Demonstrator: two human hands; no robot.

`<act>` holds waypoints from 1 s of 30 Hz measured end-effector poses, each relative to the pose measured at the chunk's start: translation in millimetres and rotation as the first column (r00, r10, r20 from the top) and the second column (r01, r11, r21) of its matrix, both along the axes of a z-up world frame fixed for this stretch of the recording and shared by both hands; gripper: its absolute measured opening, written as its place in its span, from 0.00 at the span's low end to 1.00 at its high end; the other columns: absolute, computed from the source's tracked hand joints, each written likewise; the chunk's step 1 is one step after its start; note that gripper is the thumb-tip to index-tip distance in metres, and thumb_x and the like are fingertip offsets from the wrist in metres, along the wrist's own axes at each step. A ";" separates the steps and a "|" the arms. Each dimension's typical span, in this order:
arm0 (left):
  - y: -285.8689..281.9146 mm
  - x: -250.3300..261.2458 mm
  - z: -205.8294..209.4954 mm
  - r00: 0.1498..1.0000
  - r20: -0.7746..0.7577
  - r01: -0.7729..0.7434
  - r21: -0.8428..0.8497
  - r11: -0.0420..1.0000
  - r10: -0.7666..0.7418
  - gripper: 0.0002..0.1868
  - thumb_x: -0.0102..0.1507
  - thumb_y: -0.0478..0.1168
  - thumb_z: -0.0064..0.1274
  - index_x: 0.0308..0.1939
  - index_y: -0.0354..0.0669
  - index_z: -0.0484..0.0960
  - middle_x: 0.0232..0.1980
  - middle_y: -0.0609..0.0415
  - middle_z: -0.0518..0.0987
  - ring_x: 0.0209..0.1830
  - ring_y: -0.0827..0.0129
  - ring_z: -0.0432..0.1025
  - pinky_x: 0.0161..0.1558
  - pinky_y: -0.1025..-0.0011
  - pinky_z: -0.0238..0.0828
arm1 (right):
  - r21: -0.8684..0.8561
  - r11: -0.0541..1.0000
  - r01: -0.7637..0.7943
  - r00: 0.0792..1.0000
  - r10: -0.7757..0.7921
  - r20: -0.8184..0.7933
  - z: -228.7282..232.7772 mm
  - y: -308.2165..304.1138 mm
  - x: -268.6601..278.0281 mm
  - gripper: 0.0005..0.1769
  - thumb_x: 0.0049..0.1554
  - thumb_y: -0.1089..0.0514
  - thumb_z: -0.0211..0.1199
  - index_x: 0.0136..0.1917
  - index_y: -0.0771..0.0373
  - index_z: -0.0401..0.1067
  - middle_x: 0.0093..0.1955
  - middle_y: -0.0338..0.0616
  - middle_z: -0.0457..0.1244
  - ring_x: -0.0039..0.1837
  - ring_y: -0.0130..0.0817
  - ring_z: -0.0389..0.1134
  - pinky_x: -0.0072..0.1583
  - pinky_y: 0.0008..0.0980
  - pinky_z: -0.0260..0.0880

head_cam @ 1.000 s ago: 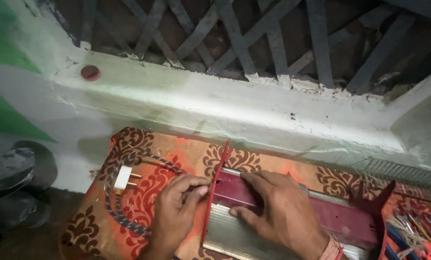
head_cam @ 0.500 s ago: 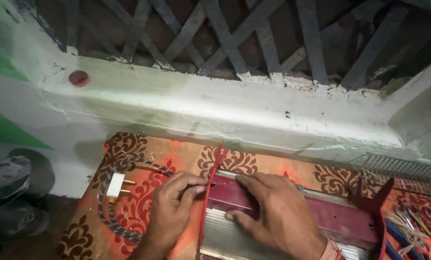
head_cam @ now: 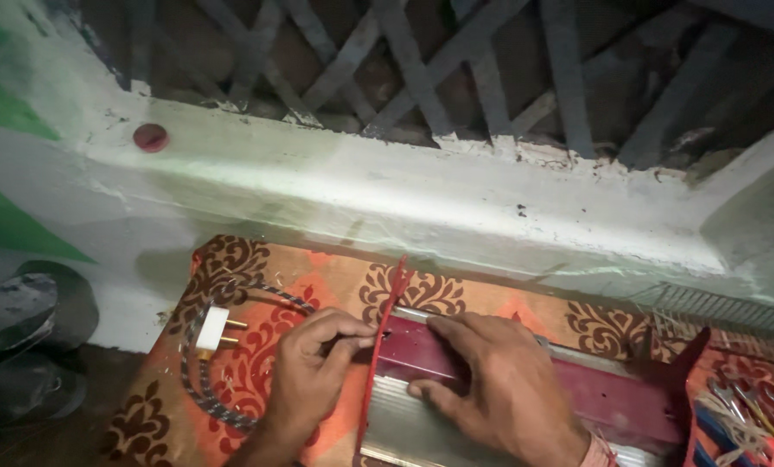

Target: The person assembles a red and silver electric heater on a patterned table. They use a screwdriver to tighten screws on the heater's casing, then flip the unit to inspect the underside and continue securing the casing.

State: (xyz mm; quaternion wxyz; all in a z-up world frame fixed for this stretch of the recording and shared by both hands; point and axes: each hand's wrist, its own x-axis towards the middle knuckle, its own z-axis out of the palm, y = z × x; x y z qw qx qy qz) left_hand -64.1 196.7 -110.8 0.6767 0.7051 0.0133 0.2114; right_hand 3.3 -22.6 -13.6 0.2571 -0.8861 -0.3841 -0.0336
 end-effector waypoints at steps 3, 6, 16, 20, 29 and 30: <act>0.2 1.5 -3.1 0.999 0.001 -0.046 0.084 0.995 0.046 0.11 0.59 0.20 0.51 0.38 0.31 0.86 0.36 0.51 0.83 0.38 0.71 0.82 0.42 0.77 0.79 | -0.024 1.000 0.014 1.000 -0.013 0.003 0.1 1.3 -0.3 0.40 0.39 0.43 0.78 0.62 0.64 0.75 0.53 0.53 0.69 0.53 0.54 0.69 0.52 0.46 0.69; 1.1 8.2 -8.3 0.999 0.033 0.007 -0.012 1.000 -0.007 0.11 0.60 0.21 0.51 0.40 0.31 0.87 0.37 0.50 0.83 0.39 0.70 0.81 0.44 0.77 0.79 | -0.026 1.000 0.014 1.000 -0.014 -0.004 1.9 2.9 0.0 0.41 0.39 0.42 0.78 0.62 0.62 0.75 0.53 0.51 0.70 0.50 0.50 0.70 0.51 0.45 0.69; 1.7 9.8 -25.4 0.996 -0.063 0.044 -0.222 0.974 -0.060 0.08 0.62 0.23 0.52 0.42 0.30 0.85 0.41 0.50 0.86 0.42 0.71 0.82 0.48 0.75 0.81 | -0.075 0.997 0.024 0.995 -0.031 -0.098 8.4 4.3 -0.1 0.42 0.39 0.43 0.78 0.64 0.63 0.74 0.55 0.50 0.70 0.56 0.51 0.70 0.55 0.45 0.68; 1.4 11.2 -26.3 0.998 -0.038 0.049 -0.191 0.980 -0.057 0.07 0.62 0.23 0.52 0.41 0.31 0.84 0.40 0.50 0.86 0.42 0.71 0.82 0.49 0.75 0.81 | -0.045 0.999 0.010 0.998 -0.013 -0.062 7.4 3.3 -0.6 0.42 0.39 0.44 0.78 0.63 0.65 0.73 0.57 0.53 0.69 0.59 0.55 0.69 0.56 0.47 0.67; -0.9 8.5 -12.0 0.998 0.005 0.055 -0.147 0.988 -0.055 0.06 0.62 0.23 0.52 0.40 0.31 0.83 0.40 0.52 0.81 0.40 0.74 0.80 0.46 0.76 0.82 | -0.081 0.996 0.023 0.997 -0.028 -0.065 -15.6 -5.5 4.7 0.43 0.44 0.35 0.78 0.65 0.61 0.74 0.59 0.49 0.71 0.61 0.47 0.71 0.60 0.43 0.69; -1.1 8.0 -10.3 0.998 -0.016 0.059 -0.155 0.986 -0.062 0.06 0.62 0.23 0.52 0.39 0.31 0.84 0.40 0.53 0.81 0.40 0.74 0.79 0.45 0.76 0.82 | -0.090 0.996 0.025 0.997 -0.032 -0.073 -18.0 -6.8 5.6 0.43 0.44 0.35 0.77 0.65 0.61 0.74 0.59 0.49 0.71 0.61 0.46 0.71 0.61 0.43 0.69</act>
